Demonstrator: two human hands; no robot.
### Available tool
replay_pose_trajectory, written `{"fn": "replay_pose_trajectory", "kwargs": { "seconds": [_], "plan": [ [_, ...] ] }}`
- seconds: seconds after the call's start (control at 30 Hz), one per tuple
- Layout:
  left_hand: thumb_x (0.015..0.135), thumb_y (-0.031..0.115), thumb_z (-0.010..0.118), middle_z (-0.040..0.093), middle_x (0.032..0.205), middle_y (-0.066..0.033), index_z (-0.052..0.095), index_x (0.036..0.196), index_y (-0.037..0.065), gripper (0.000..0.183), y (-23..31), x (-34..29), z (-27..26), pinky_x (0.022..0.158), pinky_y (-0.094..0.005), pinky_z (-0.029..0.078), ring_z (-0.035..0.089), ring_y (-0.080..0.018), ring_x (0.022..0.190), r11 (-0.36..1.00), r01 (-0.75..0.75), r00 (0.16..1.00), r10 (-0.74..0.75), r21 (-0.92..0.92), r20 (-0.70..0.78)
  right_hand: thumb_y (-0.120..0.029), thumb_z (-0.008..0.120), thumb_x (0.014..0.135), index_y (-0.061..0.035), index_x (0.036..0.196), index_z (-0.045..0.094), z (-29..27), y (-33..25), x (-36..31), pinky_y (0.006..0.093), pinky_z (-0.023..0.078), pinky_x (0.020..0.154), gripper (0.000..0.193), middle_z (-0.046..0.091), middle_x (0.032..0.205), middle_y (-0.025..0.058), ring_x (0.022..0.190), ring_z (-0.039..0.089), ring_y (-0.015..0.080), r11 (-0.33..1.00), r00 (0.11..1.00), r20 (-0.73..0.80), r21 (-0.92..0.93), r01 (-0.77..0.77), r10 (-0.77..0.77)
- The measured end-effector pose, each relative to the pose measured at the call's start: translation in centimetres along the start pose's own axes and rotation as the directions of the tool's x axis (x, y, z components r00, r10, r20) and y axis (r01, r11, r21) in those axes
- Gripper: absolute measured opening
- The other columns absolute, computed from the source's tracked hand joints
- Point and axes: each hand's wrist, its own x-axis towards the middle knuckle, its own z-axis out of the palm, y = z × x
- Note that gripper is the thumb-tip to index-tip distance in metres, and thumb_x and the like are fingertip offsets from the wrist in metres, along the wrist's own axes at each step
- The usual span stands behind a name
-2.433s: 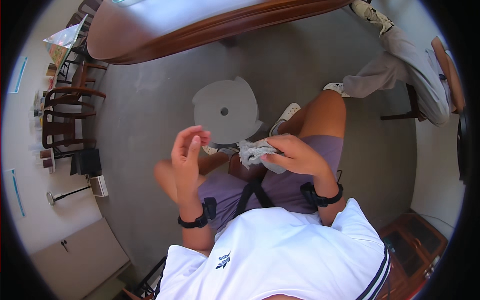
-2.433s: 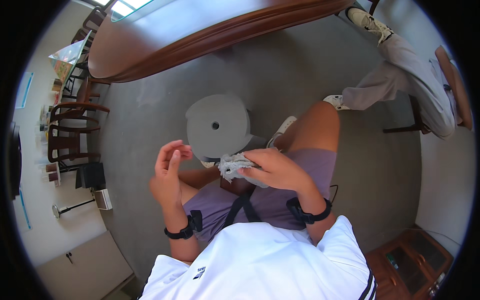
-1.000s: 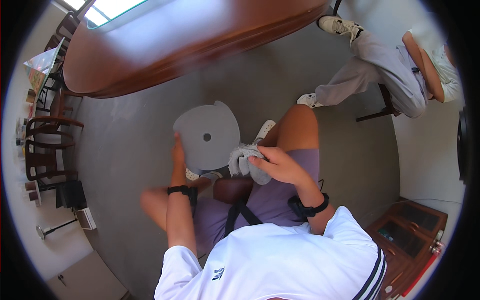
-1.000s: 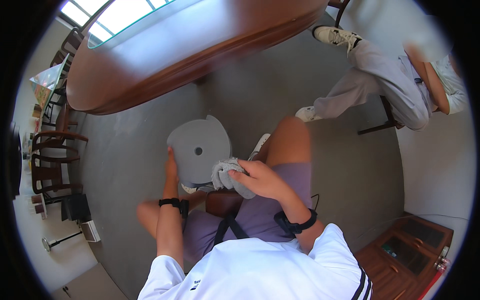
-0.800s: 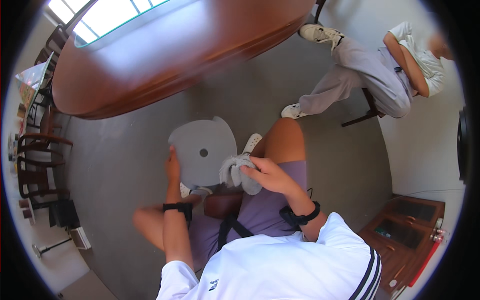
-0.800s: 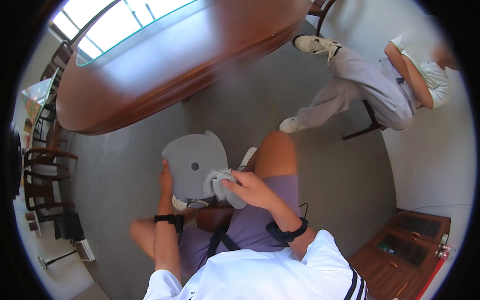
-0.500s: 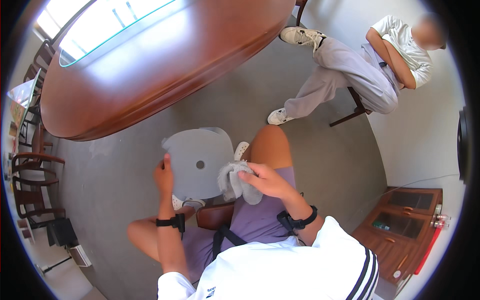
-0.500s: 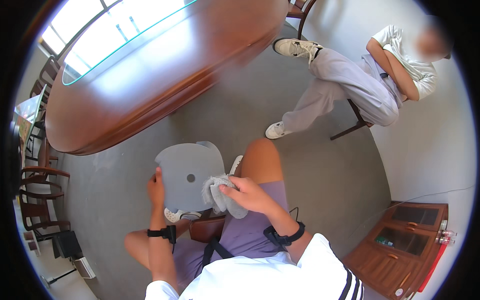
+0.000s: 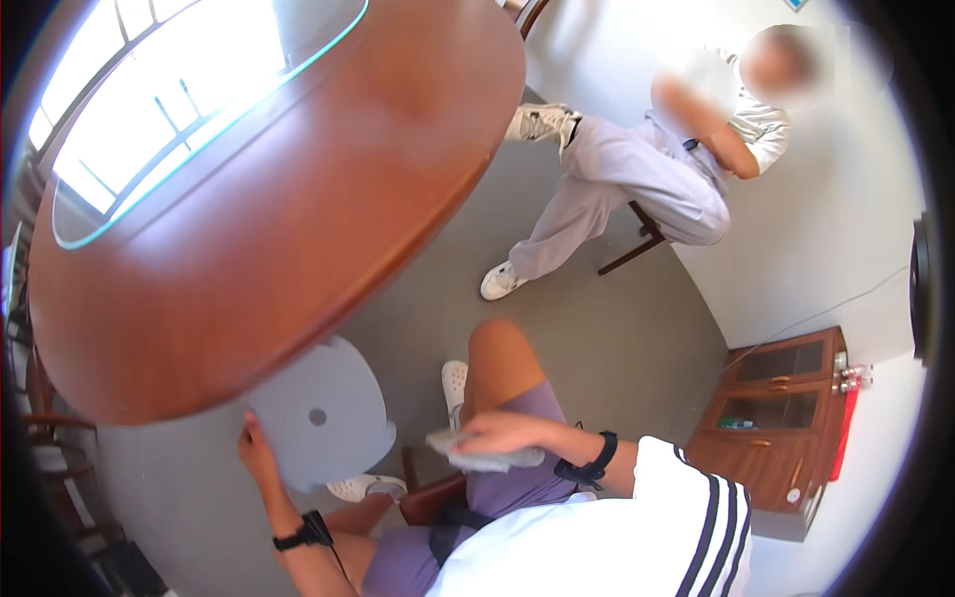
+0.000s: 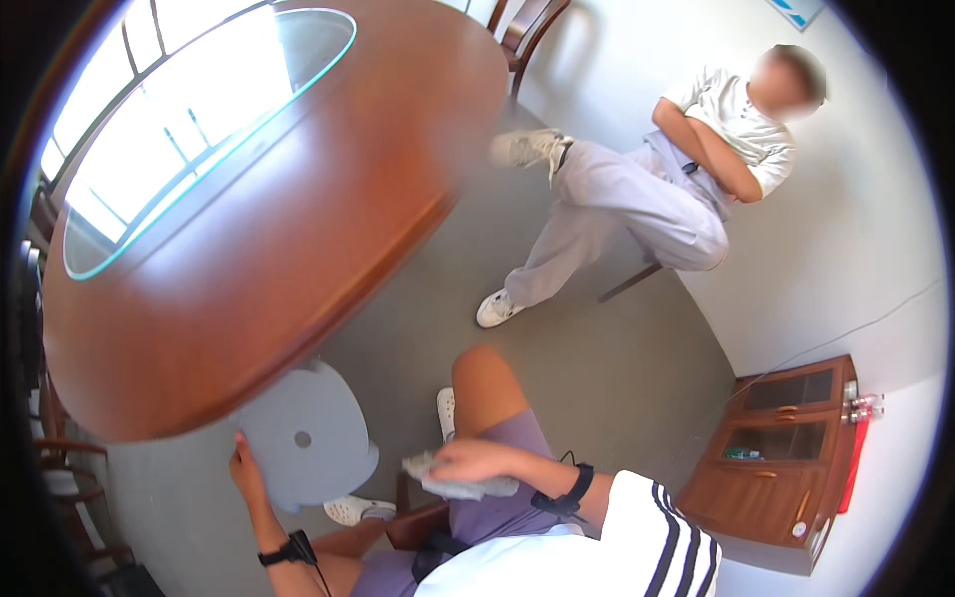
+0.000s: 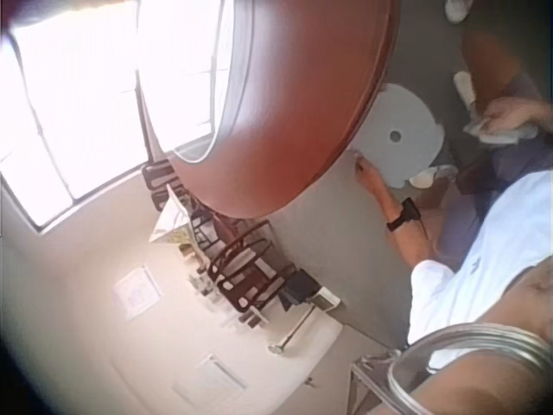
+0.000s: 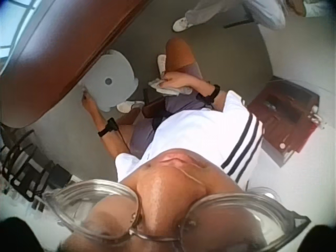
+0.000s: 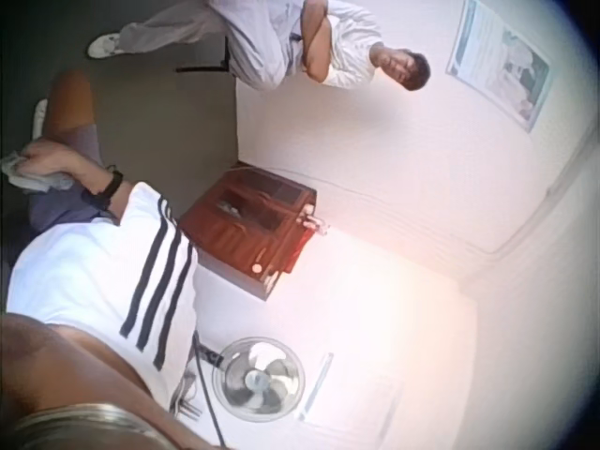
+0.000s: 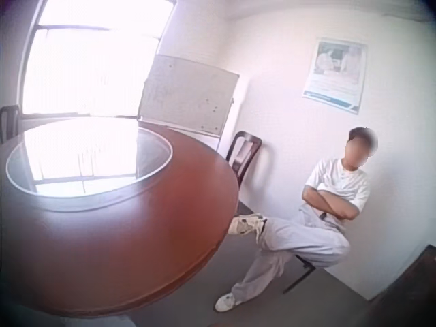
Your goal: Wiping a wooden chair with a cloth.
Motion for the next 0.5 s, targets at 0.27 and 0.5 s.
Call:
{"fn": "replay_pose_trajectory", "kwargs": {
  "seconds": [0.27, 0.5],
  "plan": [
    [0.095, 0.06, 0.044, 0.071, 0.095, -0.0196, 0.068, 0.102, -0.005, 0.07, 2.7, -1.8, -2.3, 0.073, -0.0389, 0.05, 0.067, -0.0314, 0.083, 0.982, 0.186, 0.959, -0.171, 0.044, -0.226, -0.04, 0.052, 0.089, -0.0032, 0.103, 0.067, 2.5, -9.1, 1.5, 0.0496, 0.05, 0.076, 0.042, 0.068, 0.089, 0.0218, 0.087, 0.064, 0.0404, 0.855, 0.985, 0.126, -0.517, -0.039, 0.122],
    [0.094, 0.064, 0.043, 0.07, 0.1, -0.0198, 0.068, 0.106, -0.006, 0.075, 4.7, -2.0, -11.1, 0.077, -0.0412, 0.051, 0.067, -0.0331, 0.088, 0.931, 0.366, 0.902, -0.356, -0.006, -0.245, -0.041, 0.056, 0.085, -0.0039, 0.096, 0.07, -0.1, -14.4, -1.8, 0.0496, 0.052, 0.078, 0.041, 0.07, 0.092, 0.0201, 0.089, 0.066, 0.0398, 0.785, 0.949, 0.077, -0.585, -0.204, 0.305]
  ]
}}
